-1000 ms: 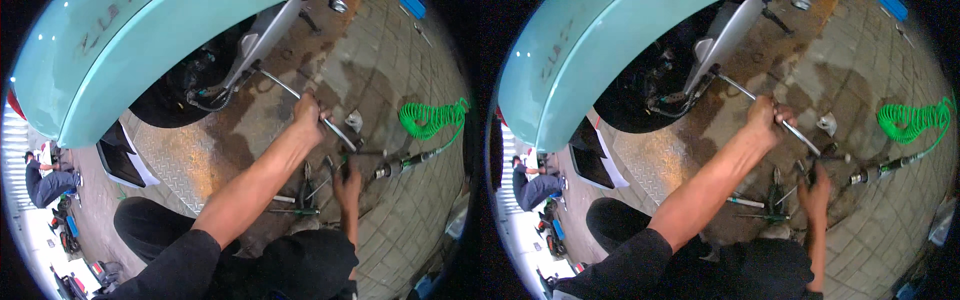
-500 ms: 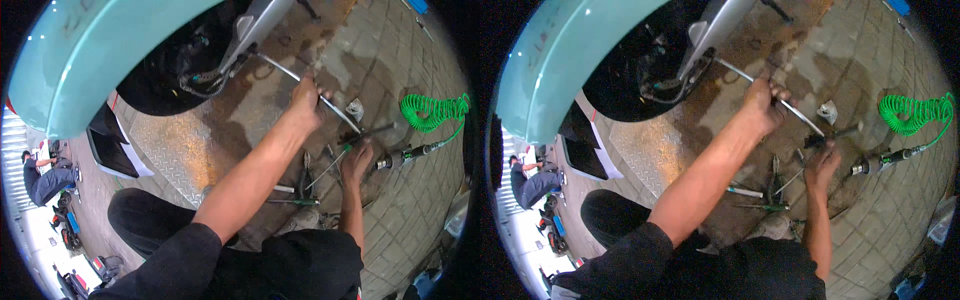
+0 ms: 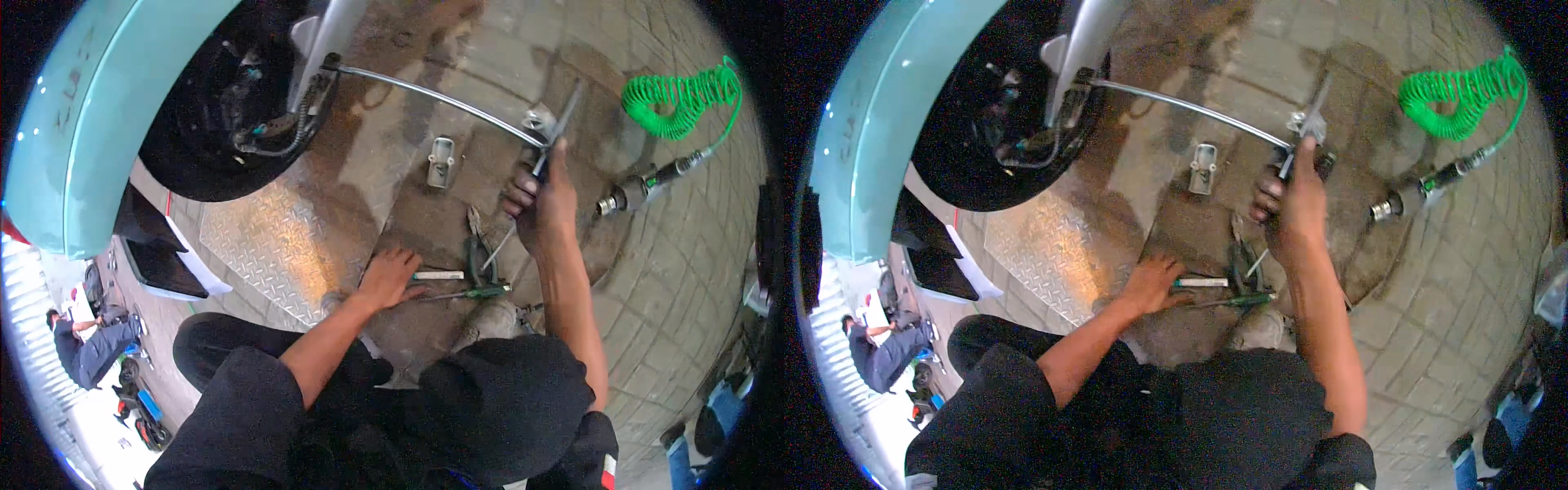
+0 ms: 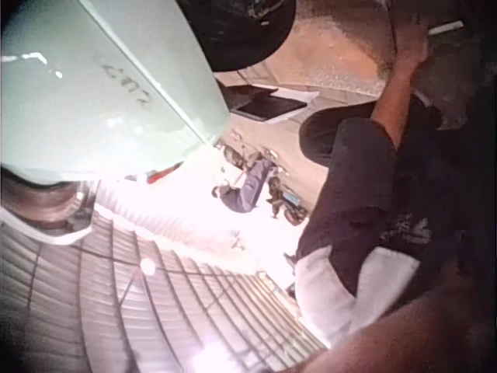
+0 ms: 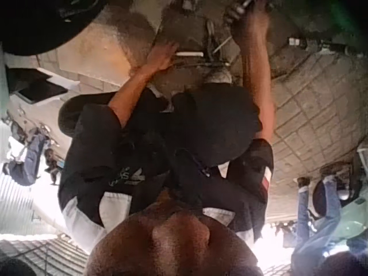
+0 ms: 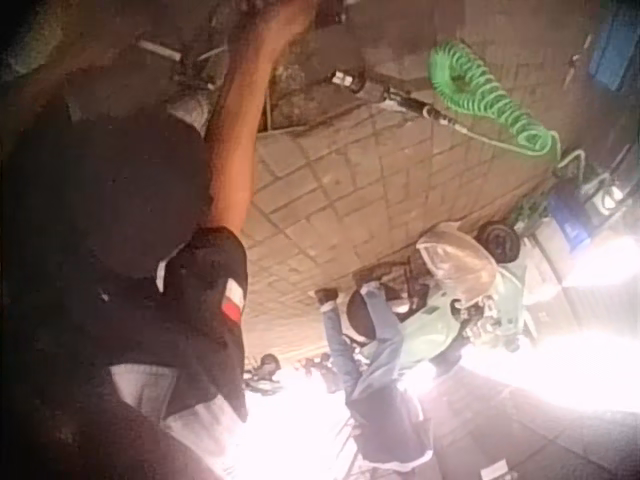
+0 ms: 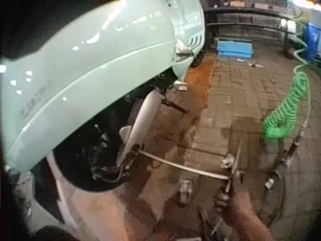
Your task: The person marks a component on the rear wheel assembly of a scooter with a marker, then uses a screwdriver and a socket wrench to work on the fasteners.
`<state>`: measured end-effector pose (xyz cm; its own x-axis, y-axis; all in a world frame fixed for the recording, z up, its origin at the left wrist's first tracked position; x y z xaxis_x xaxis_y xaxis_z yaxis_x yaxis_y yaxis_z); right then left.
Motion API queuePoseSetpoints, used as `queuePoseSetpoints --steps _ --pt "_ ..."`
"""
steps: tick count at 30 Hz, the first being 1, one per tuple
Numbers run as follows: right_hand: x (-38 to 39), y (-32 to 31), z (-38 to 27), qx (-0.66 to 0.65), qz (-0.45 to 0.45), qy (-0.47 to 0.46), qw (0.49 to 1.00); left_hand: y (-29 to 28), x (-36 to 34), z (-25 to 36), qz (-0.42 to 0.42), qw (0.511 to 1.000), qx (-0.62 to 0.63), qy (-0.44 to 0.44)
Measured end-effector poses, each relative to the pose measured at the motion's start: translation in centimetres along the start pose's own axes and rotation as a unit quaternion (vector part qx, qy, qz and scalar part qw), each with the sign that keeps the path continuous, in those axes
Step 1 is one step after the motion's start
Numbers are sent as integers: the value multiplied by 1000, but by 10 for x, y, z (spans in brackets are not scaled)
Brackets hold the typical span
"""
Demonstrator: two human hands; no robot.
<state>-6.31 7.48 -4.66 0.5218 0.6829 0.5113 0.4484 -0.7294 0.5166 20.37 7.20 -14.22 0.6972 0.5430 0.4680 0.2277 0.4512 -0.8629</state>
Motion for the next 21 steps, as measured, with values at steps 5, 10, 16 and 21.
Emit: queuePoseSetpoints --steps 5,10,16,21 --pt "23 -53 -47 102 104 -228 963 23 -4 5 33 999 -16 7" --pt "-6 -185 -11 28 143 -92 985 -12 -11 -9 73 985 141 -67" --pt "13 -198 -3 496 182 -250 811 -133 -52 2 118 917 366 -105" --pt "9 -29 60 263 -117 -13 957 -180 -52 15 71 906 415 -46"
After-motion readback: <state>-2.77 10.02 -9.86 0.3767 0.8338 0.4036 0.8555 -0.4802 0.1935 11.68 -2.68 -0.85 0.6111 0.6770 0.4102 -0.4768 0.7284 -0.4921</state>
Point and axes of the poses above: each hand's wrist, its own x-axis away from the middle knuckle, its own y-axis out of the palm, z = x × y, the point moved 4 cm from there along -x, towards the middle knuckle, and after that the axes turned 12 degrees about -y, right-handed, at the moved point
